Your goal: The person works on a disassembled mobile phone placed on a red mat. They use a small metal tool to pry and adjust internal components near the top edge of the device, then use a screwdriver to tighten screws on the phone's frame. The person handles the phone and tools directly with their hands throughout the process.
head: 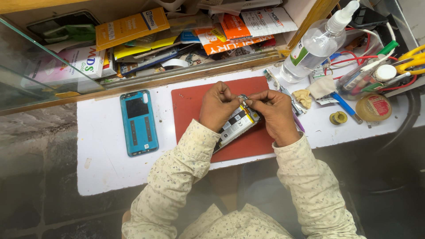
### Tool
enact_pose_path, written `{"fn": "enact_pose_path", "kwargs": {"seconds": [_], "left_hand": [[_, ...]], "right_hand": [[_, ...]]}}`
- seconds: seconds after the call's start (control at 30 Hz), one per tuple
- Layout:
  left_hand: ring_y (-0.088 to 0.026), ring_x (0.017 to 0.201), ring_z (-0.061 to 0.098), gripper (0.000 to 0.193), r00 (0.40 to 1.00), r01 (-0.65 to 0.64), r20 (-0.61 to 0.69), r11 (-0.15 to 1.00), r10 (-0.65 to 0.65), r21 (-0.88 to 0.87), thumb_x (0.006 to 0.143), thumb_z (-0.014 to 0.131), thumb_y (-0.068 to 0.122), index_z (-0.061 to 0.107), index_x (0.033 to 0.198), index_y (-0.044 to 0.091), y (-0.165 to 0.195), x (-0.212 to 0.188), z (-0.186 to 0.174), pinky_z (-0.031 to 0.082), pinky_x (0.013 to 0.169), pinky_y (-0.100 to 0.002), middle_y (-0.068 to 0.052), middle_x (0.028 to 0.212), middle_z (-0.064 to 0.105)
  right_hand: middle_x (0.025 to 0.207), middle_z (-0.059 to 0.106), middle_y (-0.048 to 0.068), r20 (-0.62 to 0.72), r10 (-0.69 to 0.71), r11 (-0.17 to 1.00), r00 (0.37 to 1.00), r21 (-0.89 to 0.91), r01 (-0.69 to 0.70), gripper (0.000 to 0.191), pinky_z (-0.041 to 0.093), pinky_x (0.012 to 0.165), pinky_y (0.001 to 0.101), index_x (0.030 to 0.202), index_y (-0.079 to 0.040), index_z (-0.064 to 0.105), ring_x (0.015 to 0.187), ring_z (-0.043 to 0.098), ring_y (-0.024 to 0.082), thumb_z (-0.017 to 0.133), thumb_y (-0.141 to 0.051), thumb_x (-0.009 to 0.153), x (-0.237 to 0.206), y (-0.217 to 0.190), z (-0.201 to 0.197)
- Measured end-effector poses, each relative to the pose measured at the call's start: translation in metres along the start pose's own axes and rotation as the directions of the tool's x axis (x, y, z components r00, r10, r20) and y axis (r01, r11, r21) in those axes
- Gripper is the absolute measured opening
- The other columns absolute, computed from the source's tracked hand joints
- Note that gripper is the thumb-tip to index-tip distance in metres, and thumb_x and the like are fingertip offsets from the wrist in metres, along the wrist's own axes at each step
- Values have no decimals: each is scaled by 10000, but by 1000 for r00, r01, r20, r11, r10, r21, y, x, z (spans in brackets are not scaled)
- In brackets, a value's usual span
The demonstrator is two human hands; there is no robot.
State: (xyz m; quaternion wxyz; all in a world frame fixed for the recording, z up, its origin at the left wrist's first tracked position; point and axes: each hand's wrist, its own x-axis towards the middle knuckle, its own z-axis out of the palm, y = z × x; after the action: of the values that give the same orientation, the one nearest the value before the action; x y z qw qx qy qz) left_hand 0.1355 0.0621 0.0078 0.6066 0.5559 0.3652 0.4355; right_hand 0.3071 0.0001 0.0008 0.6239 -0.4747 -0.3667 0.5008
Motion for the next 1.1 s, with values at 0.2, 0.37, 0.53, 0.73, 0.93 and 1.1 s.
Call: {"fn": "enact_pose_path", "kwargs": {"seconds": [0.2,0.37,0.53,0.73,0.93,1.1], "left_hand": [[-91,673,687,291,1000,30,7,999,-30,-16,870,744,-23,472,848,79,2,0,0,566,572,-235,-106,762,717],[-91,679,692,293,1000,27,10,999,-26,-28,864,734,-38,465,847,79,3,1,0,568,575,-234,-116,775,726],[-96,680,703,289,999,35,18,999,-34,-18,867,727,-34,463,839,81,5,1,-1,571,574,-234,-124,778,736],[-93,674,696,290,999,39,21,999,-39,-9,856,721,-39,460,838,85,5,0,-1,558,567,-230,-120,776,736],[-68,670,672,266,1000,15,4,1000,-15,2,853,740,-24,491,845,69,1,0,-1,543,567,-223,-89,761,721],[-53,643,652,165,1000,14,2,995,-14,94,841,778,16,618,884,23,2,0,-2,511,562,-209,-62,735,723]], "right_hand": [[913,753,124,-4,3,1000,1000,-3,-3,114,582,764,235,965,69,709,800,711,128,732,95,857,1,1,0],[901,750,121,-15,0,1000,1000,-8,0,104,579,743,234,956,68,708,783,703,123,731,94,858,1,0,1],[868,739,95,-14,-24,997,1000,-74,23,83,561,681,217,941,44,703,740,680,93,732,68,868,1,0,2],[844,733,80,-16,-34,996,999,-89,32,59,550,671,195,921,46,706,716,662,75,732,66,871,5,1,1],[834,730,98,-19,-25,995,1000,-94,23,65,553,667,217,898,46,694,713,670,93,732,80,858,9,4,0],[847,741,118,-12,4,996,1000,-94,-5,70,572,692,227,895,46,697,738,699,118,727,86,846,10,2,0]]}}
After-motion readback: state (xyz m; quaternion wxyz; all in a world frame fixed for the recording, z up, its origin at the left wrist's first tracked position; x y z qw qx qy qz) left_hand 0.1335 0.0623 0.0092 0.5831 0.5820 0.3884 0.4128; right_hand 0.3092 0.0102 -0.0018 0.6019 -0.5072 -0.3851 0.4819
